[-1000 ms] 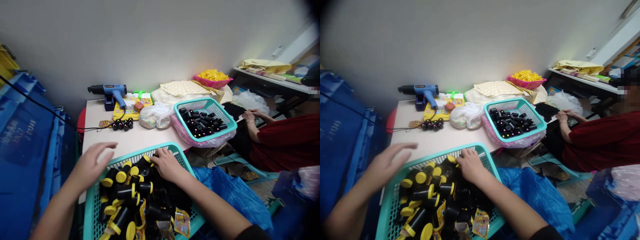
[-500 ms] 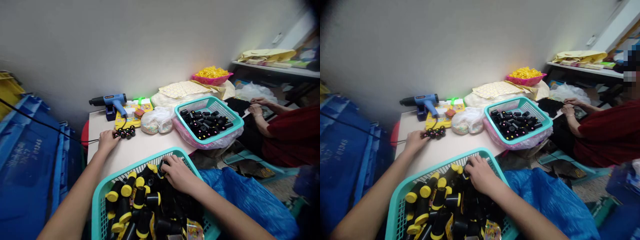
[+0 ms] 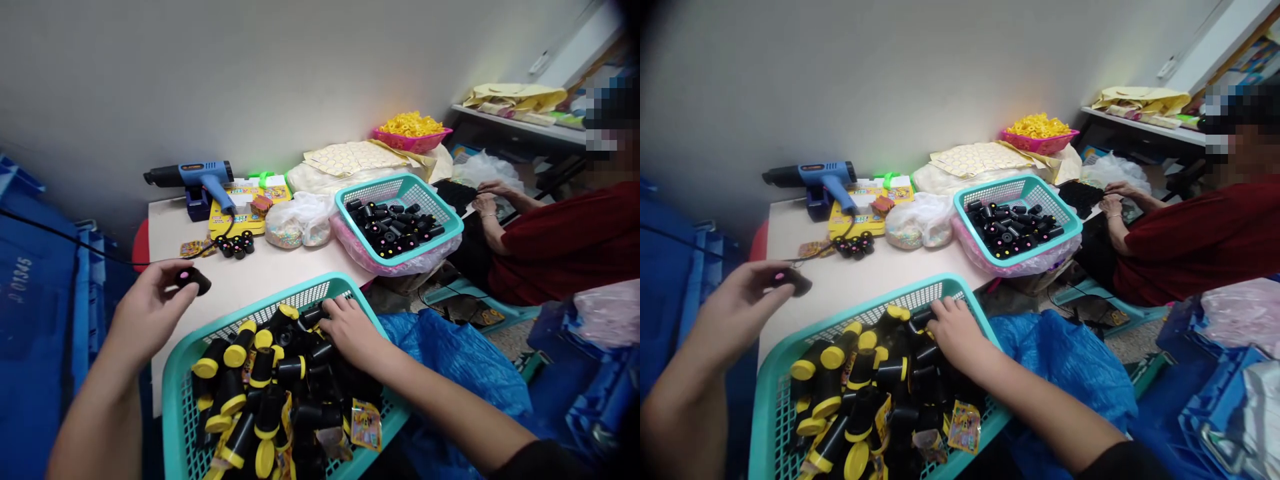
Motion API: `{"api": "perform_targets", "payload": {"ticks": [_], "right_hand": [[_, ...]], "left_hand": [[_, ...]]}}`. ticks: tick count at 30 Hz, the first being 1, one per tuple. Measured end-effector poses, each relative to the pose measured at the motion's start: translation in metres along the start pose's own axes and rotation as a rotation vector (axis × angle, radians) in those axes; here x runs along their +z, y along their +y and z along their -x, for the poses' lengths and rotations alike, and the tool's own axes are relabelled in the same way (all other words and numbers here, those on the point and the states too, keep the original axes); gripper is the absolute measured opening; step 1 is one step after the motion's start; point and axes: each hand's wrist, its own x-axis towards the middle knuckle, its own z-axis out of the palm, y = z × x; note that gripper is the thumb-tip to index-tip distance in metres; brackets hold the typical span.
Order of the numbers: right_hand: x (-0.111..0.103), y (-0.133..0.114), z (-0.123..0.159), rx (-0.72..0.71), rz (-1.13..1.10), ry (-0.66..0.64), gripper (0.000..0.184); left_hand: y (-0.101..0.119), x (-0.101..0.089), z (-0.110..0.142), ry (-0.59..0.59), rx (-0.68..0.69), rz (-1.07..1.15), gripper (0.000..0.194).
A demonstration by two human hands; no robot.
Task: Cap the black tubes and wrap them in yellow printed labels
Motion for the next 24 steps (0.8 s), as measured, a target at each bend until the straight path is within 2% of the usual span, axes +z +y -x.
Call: {"api": "perform_targets", "payload": {"ticks": [2, 6, 9, 13, 15, 18, 21, 24], "right_hand": [[0.007, 0.000, -0.003, -0.012, -0.033, -0.063, 0.023], [0.019, -0.003, -0.018, -0.017, -0.055, -0.136, 0.027], [0.018, -0.004, -0.023, -0.026, -0.068, -0.141, 0.020], [-0.006, 0.004, -0.011, -0.003, -0.146, -0.110, 0.012], [-0.021, 0.011, -0.001, 0.102, -0.337, -0.013, 0.014], [-0.036, 0.014, 0.013, 0.215, -0.883, 0.165, 0.018], [-0.038, 0.004, 0.020, 0.179, -1.447, 0.226, 0.023], [-0.033, -0.014, 0.021, 0.108, -1.749, 0.259, 0.028]], "left_hand": [[0.012, 0.004, 0.032, -0.051, -0.052, 0.207, 0.034], [0.019, 0.024, 0.078, -0.145, -0.138, 0.297, 0.036], [0.014, 0.034, 0.089, -0.132, -0.143, 0.343, 0.048], [0.015, 0.027, 0.096, -0.104, -0.210, 0.321, 0.053], [0.021, 0.022, 0.103, -0.133, -0.224, 0.358, 0.050], [0.034, 0.023, 0.117, -0.240, -0.223, 0.475, 0.045], [0.045, 0.033, 0.129, -0.337, -0.267, 0.559, 0.042], [0.047, 0.043, 0.134, -0.366, -0.257, 0.544, 0.044]]}}
